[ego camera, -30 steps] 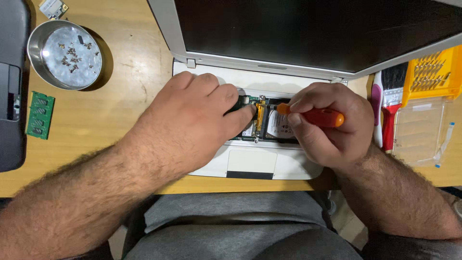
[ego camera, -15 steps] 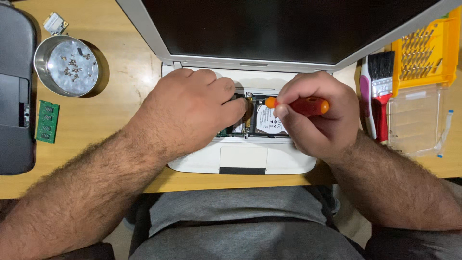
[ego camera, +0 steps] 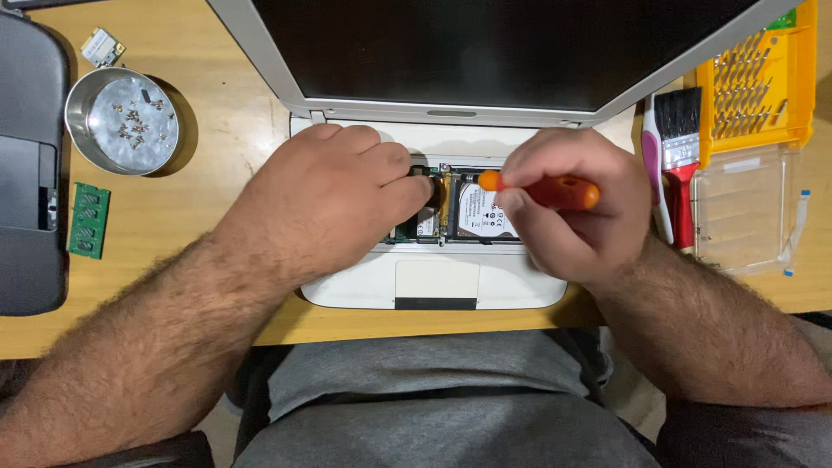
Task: The person installs a green RAM module into a slot on the laptop's motherboard. They then place a hard drive into its bay and secure it with screws using a screwdriver.
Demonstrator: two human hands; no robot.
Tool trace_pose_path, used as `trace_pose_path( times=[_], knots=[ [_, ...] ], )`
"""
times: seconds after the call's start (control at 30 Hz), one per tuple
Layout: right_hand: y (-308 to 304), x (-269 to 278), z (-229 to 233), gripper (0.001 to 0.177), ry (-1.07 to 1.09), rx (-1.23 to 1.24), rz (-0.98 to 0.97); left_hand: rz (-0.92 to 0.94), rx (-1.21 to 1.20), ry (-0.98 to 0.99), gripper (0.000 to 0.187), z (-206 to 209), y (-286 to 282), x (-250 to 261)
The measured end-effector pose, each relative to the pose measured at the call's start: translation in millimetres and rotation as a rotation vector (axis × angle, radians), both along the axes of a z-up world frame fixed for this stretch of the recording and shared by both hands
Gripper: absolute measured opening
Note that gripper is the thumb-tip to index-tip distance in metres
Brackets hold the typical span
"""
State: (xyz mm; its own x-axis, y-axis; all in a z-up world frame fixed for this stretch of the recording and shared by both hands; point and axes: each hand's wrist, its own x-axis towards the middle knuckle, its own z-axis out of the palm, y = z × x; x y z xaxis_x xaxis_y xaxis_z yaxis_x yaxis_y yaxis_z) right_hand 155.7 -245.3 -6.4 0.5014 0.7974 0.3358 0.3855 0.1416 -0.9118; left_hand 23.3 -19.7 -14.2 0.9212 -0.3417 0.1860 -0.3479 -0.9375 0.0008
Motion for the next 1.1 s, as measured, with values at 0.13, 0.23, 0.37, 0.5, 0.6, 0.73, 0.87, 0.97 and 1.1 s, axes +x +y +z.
trace_pose_path(
  times=[0.13,0.23,0.37,0.5,0.6,0.73,0.87,0.97,1.1],
  knots=[
    [7,11,9,0.013,-0.159,0.092,0.175,0.017,-0.079,0.069,0.006,6,6,-6],
    [-10,20,1,0.012,-0.299,0.187,0.131,0.028,-0.116,-0.009,0.013,8,10,-9],
    [-26,27,17,0.018,-0.289,0.423,-0.141,0.017,-0.163,-0.073,0.016,9,11,-11],
    [-81,34,25,0.033,-0.111,0.452,-0.494,-0.052,-0.297,-0.049,0.014,6,11,-12],
    [-76,24,50,0.036,-0.195,0.459,-0.772,-0.048,-0.355,0.016,0.005,4,10,-14],
    [-116,22,33,0.027,-0.325,0.581,-0.647,-0.066,-0.389,0.047,0.003,6,9,-14],
    [-156,7,22,0.026,-0.357,0.551,-0.457,-0.061,-0.387,0.112,0.002,10,6,-15],
    [-173,-4,22,0.032,-0.442,0.57,-0.624,-0.091,-0.369,0.092,0.004,10,5,-15],
    [-174,-10,35,0.043,-0.533,0.631,-0.96,-0.158,-0.395,0.03,0.002,16,-1,-15]
  ],
)
